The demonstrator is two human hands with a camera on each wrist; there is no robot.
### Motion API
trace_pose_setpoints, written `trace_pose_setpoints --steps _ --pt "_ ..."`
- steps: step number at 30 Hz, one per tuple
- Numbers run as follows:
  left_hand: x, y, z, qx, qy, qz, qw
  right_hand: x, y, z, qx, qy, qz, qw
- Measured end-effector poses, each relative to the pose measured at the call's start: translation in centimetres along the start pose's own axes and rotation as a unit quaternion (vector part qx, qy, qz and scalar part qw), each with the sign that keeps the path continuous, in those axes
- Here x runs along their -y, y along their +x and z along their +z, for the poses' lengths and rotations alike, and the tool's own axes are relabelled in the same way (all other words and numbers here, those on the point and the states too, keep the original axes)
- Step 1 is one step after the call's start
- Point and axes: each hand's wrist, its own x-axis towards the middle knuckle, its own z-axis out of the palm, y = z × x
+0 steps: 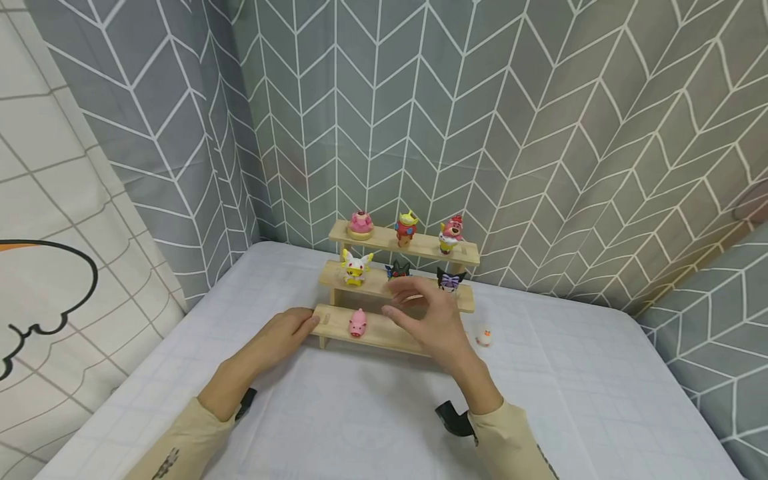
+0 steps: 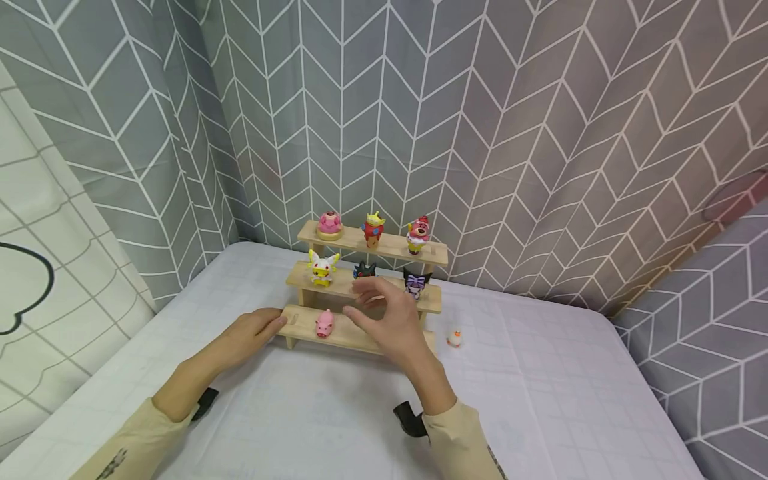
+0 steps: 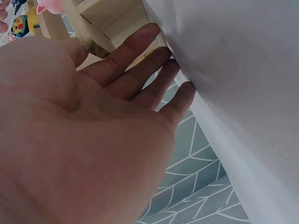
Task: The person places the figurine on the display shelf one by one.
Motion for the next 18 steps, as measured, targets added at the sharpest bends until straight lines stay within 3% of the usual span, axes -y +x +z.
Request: trace_pose_setpoints --steps 8,18 --pt "0.0 -0.2 0.0 -0.012 -0.001 0.012 0.9999 0.1 -0.2 -3.6 -0.061 -0.012 -0.027 0.9977" --pt "0.0 0.0 0.0 -0.009 0.003 0.008 0.9999 -1.4 -2.2 -9.0 -0.105 -0.056 -0.001 0.9928"
